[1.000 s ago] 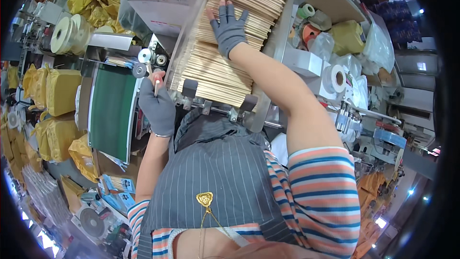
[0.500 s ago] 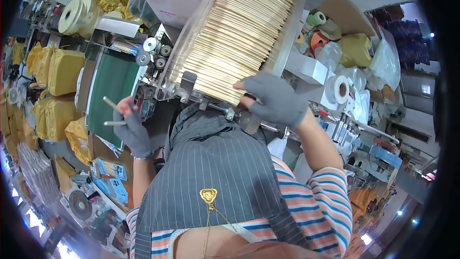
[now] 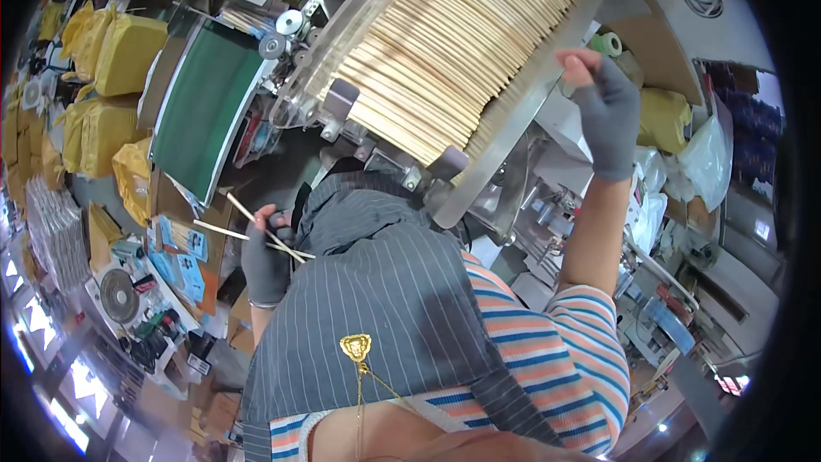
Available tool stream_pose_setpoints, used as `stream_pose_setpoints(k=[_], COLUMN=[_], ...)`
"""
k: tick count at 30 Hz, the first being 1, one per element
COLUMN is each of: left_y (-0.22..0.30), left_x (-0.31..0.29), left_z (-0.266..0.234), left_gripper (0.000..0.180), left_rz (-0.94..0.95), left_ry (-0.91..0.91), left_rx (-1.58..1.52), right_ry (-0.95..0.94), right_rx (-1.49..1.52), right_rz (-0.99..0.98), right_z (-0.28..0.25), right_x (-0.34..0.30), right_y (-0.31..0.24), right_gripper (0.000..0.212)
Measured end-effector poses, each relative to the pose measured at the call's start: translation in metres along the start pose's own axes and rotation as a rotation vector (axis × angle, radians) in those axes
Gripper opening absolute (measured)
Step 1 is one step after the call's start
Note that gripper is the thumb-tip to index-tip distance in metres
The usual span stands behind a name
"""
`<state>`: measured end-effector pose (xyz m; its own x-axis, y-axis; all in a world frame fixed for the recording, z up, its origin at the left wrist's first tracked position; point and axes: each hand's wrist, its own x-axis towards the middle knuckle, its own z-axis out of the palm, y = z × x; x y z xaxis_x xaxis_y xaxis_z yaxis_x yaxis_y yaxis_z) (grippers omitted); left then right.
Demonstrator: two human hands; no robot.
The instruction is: Gathering bundles of wooden chopsticks and loading them into a packaging machine while also manually sorting packaged units into sleeves.
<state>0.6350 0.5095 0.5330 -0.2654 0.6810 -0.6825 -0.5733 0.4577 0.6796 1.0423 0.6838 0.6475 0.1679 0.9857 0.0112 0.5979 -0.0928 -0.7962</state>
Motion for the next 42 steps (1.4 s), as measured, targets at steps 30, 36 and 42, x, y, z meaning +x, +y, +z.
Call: stream_pose_setpoints(k=[30, 36, 42], left_y=[-0.144, -0.306, -0.322], left_x=[0.001, -0.108, -0.111], left_z=[-0.442, -0.552, -0.605], left_gripper=[0.051, 0.047, 0.046], left_rz=[0.406, 0.229, 0.255], left_ry=[0.268, 0.692, 0.791], left_rx=[-0.106, -0.478, -0.569], right_ry=[-1.145, -1.404, -1.369], right_rx=[1.119, 1.318, 1.191], right_rz=[0.000, 0.146, -0.079], right_z=[0.610, 0.712, 0.778], right_x=[-0.238, -0.330, -0.375], right_y=[-0.027, -0.036, -0.125], right_gripper=[0.015, 0.016, 0.018])
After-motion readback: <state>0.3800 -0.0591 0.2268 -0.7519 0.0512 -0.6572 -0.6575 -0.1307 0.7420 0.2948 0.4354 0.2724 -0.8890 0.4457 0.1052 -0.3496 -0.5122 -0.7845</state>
